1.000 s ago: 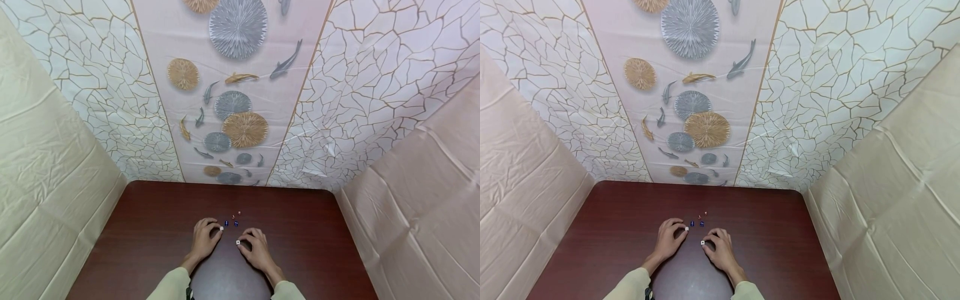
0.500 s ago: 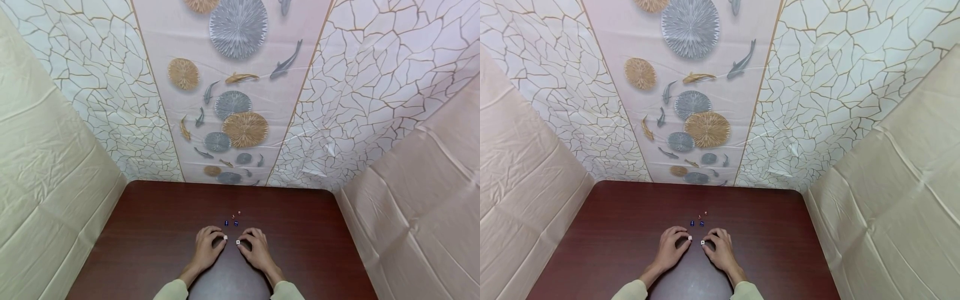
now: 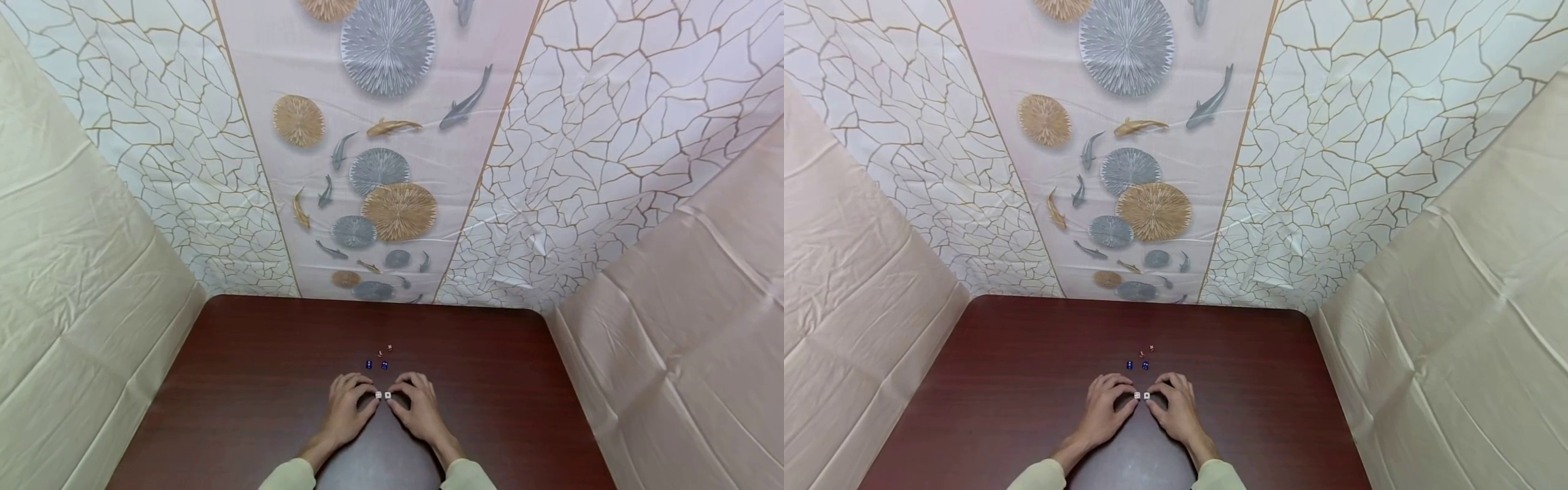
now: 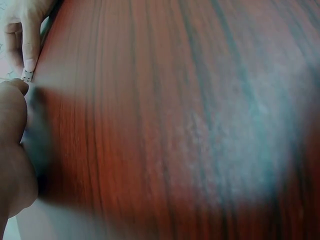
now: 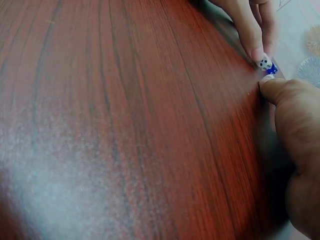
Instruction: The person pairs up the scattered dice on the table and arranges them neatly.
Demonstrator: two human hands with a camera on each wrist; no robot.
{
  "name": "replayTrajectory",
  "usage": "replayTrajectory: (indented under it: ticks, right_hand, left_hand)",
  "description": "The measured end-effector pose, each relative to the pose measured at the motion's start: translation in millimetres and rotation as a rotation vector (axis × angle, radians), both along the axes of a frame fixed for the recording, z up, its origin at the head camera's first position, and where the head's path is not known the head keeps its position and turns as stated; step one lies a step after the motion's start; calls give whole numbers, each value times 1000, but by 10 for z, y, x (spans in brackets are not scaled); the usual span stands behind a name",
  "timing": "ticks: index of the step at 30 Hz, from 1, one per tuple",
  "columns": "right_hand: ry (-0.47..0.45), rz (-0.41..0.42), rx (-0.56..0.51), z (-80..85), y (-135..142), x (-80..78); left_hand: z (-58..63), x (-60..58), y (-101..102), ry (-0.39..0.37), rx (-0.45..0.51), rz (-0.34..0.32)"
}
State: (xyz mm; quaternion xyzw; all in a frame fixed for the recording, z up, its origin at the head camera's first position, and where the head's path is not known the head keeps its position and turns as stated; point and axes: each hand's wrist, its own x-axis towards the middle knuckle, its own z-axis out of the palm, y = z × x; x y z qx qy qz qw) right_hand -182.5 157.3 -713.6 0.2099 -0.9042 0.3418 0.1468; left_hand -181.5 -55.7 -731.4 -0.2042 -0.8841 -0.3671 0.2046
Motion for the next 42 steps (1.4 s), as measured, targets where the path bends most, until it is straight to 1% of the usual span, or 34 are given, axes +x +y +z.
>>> replayTrajectory:
  ticks: [6,11,16,19,25,29,32,37,40,42]
  right_hand:
    - [5,1,-6,4,1,-12]
    - [-10,10,-14,2,7,-11]
    - [19,1,-2,-18,3,-1]
    - [20,-3,3,-23,3,7]
    - [-21,4,-8,-1,9,8]
    - [-16,6,-16,12,4,6]
    - [-12,6,-15,16,4,6]
    - [-56,17,-22,23,12,0]
    - [-74,16,-18,21,14,-2]
    - [-74,14,-10,19,14,0]
  left_hand:
    - [-14,-9,47,-1,-13,14]
    - [-12,-6,64,-4,-19,15]
    - [-16,0,73,-2,-27,22]
    - [-19,0,77,-7,-37,28]
    - [-12,-3,79,-7,-41,31]
    - [2,-5,82,9,-48,36]
    - [0,-6,81,3,-53,38]
    - [3,-4,73,-32,-51,30]
    - [12,2,72,-44,-42,23]
    - [15,5,73,-38,-42,25]
